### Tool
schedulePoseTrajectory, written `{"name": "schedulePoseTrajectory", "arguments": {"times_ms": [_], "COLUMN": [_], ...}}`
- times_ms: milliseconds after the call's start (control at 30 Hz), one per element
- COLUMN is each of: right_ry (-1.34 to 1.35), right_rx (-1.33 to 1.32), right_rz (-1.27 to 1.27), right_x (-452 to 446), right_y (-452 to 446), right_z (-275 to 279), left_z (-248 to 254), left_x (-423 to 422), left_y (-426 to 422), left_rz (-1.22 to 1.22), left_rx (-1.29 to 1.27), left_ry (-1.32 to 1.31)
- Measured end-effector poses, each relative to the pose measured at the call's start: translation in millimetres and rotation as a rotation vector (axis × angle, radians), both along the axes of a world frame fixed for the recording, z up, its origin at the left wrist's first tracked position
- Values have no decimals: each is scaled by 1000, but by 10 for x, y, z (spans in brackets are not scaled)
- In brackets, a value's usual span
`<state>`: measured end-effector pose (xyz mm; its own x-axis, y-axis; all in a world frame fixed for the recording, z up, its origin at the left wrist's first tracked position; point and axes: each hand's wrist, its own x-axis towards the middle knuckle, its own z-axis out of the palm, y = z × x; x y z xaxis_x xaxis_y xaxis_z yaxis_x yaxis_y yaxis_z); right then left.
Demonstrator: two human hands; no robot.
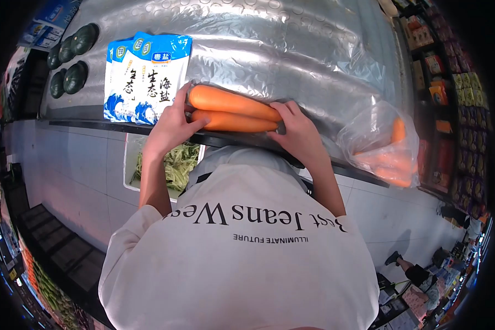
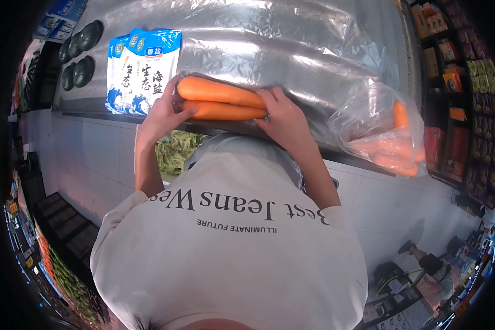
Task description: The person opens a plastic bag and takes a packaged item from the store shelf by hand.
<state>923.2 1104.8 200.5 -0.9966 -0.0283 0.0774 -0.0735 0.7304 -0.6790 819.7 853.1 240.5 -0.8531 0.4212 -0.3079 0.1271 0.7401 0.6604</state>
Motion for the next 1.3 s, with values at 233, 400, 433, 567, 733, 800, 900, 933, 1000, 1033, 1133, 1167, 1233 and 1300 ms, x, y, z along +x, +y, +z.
{"name": "schedulePoseTrajectory", "arguments": {"times_ms": [233,400,433,567,733,800,900,933,1000,1033,1133,1167,1233,1300], "right_ry": [48,-17,-19,-11,78,101,83,76,61,69,80,78,82,93], "right_rx": [30,-8,-12,-10,82,103,161,171,191,194,194,190,183,176], "right_rz": [10,8,13,40,143,181,218,228,247,247,245,244,239,229], "right_x": [-19,-3,-1,-15,-104,-159,-201,-207,-219,-221,-227,-232,-233,-226], "right_y": [-19,-4,1,14,-23,-62,-78,-80,-74,-70,-70,-72,-76,-76], "right_z": [-38,-47,-55,-34,31,11,7,6,2,5,9,7,3,-3], "left_z": [-43,-68,-95,-88,-164,-167,-147,-126,-129,-156,-248,-263,-216,-165], "left_x": [-52,-59,-62,-43,-17,-12,23,24,30,44,63,63,64,59], "left_y": [-46,-55,-66,-48,-104,-118,-103,-98,-100,-110,-139,-144,-124,-101], "left_rz": [-24,-12,-11,-12,55,64,61,55,60,71,116,132,116,107], "left_rx": [46,102,124,135,245,290,313,303,336,377,488,524,456,380], "left_ry": [-36,-64,-63,-54,-51,-25,-11,-16,2,24,67,78,77,70]}}
